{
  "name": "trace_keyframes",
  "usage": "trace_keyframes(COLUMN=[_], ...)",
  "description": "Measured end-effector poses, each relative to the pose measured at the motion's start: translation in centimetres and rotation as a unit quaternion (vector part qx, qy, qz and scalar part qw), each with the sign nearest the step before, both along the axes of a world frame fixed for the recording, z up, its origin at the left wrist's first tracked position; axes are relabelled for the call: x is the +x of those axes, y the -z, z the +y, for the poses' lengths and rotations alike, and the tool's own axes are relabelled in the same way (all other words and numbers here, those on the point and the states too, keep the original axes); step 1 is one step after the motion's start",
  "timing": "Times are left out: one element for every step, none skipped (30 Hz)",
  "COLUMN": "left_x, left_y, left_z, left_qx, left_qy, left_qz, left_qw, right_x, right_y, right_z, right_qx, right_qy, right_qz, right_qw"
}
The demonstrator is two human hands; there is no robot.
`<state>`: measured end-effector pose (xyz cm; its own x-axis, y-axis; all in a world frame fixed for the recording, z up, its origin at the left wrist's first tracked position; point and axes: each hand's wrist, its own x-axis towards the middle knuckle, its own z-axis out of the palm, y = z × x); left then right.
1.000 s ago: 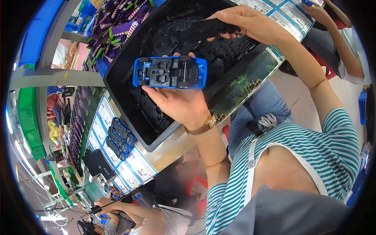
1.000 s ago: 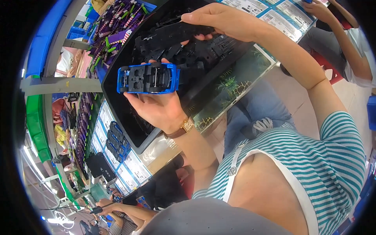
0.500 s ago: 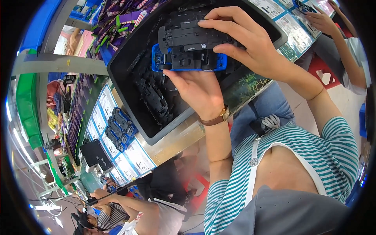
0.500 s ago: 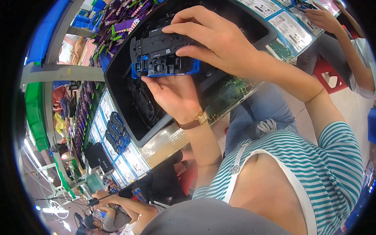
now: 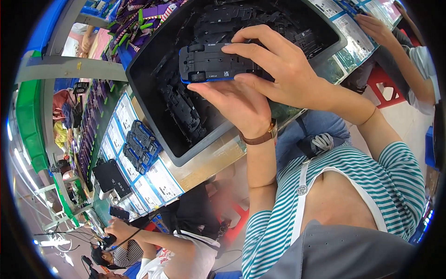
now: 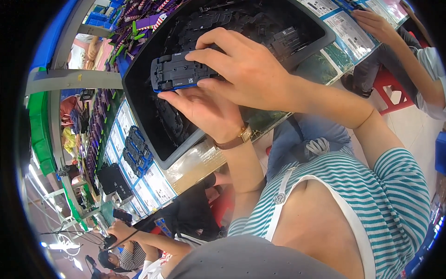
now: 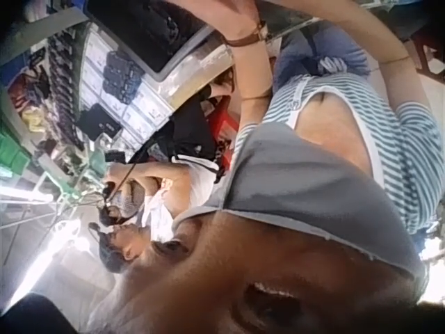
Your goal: The person assembles toy cars by attaching chassis plates from a tray onto toy car bodies by hand and setting the cars on the table, then reaches into a cloth sack beneath the desk.
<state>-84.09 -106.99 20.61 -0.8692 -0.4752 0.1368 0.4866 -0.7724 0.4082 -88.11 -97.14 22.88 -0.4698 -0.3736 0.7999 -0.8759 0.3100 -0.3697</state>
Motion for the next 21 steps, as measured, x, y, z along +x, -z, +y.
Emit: trace_keyframes(left_x=[0.1,0.0,0.0,-0.1,0.0,-0.1,-0.2,-0.3,-0.4,-0.4,-0.4,-0.4,-0.4,-0.5,-0.7,-0.6,-0.6,-0.5,-0.5,-0.5,-0.5], left_y=[-0.1,0.0,0.3,0.4,0.3,-0.2,-0.4,-0.2,0.2,0.3,0.3,0.3,0.3,0.4,0.3,-0.2,-0.4,-0.3,-0.2,-0.2,-0.2], left_z=[0.0,0.2,0.3,0.3,0.3,0.6,0.7,0.6,0.5,0.4,0.4,0.2,0.1,0.2,0.4,0.6,0.7,0.7,0.6,0.6,0.7], left_qx=[0.0,0.001,-0.016,-0.032,-0.033,-0.066,-0.1,-0.1,-0.107,-0.114,-0.113,-0.088,-0.061,-0.08,-0.099,-0.082,-0.08,-0.079,-0.078,-0.078,-0.077], left_qy=[0.006,0.006,-0.005,-0.016,-0.018,-0.04,-0.062,-0.061,-0.053,-0.046,-0.044,-0.032,-0.02,-0.053,-0.085,-0.092,-0.094,-0.089,-0.084,-0.08,-0.082], left_qz=[0.003,0.002,-0.015,-0.032,-0.034,-0.05,-0.067,-0.068,-0.058,-0.048,-0.049,-0.04,-0.031,-0.04,-0.048,-0.043,-0.043,-0.044,-0.045,-0.046,-0.049], left_qw=[1.0,1.0,1.0,0.999,0.999,0.996,0.991,0.991,0.991,0.991,0.991,0.995,0.997,0.995,0.99,0.991,0.991,0.992,0.992,0.993,0.992], right_x=[0.1,0.2,0.3,0.4,0.5,0.6,0.6,0.7,0.7,0.6,0.6,0.4,0.2,0.1,0.0,-0.1,-0.3,-0.8,-0.9,-1.0,-1.0], right_y=[-0.1,-0.3,-0.3,-0.3,-0.4,-0.5,-0.7,-0.7,-0.7,-0.7,-0.6,-0.4,-0.2,0.1,0.4,0.8,1.2,1.4,1.4,1.2,1.0], right_z=[0.1,0.1,0.1,0.0,-0.1,0.0,0.0,0.1,0.1,0.1,0.2,0.3,0.5,0.7,1.0,1.2,1.6,2.0,2.5,3.1,3.5], right_qx=[0.011,0.022,0.022,0.026,0.03,0.031,0.039,0.046,0.047,0.046,0.046,0.046,0.024,0.003,0.004,-0.092,-0.186,-0.198,-0.199,-0.175,-0.15], right_qy=[0.004,0.008,0.006,0.01,0.014,0.015,0.021,0.026,0.028,0.022,0.016,0.017,-0.018,-0.053,-0.05,-0.103,-0.151,-0.166,-0.162,-0.176,-0.186], right_qz=[0.002,0.005,0.003,-0.003,-0.01,-0.011,-0.013,-0.016,-0.017,-0.011,-0.004,-0.006,-0.039,-0.071,-0.073,-0.194,-0.309,-0.335,-0.335,-0.398,-0.459], right_qw=[1.0,1.0,1.0,1.0,0.999,0.999,0.999,0.998,0.998,0.999,0.999,0.999,0.999,0.996,0.996,0.971,0.92,0.906,0.907,0.883,0.856])
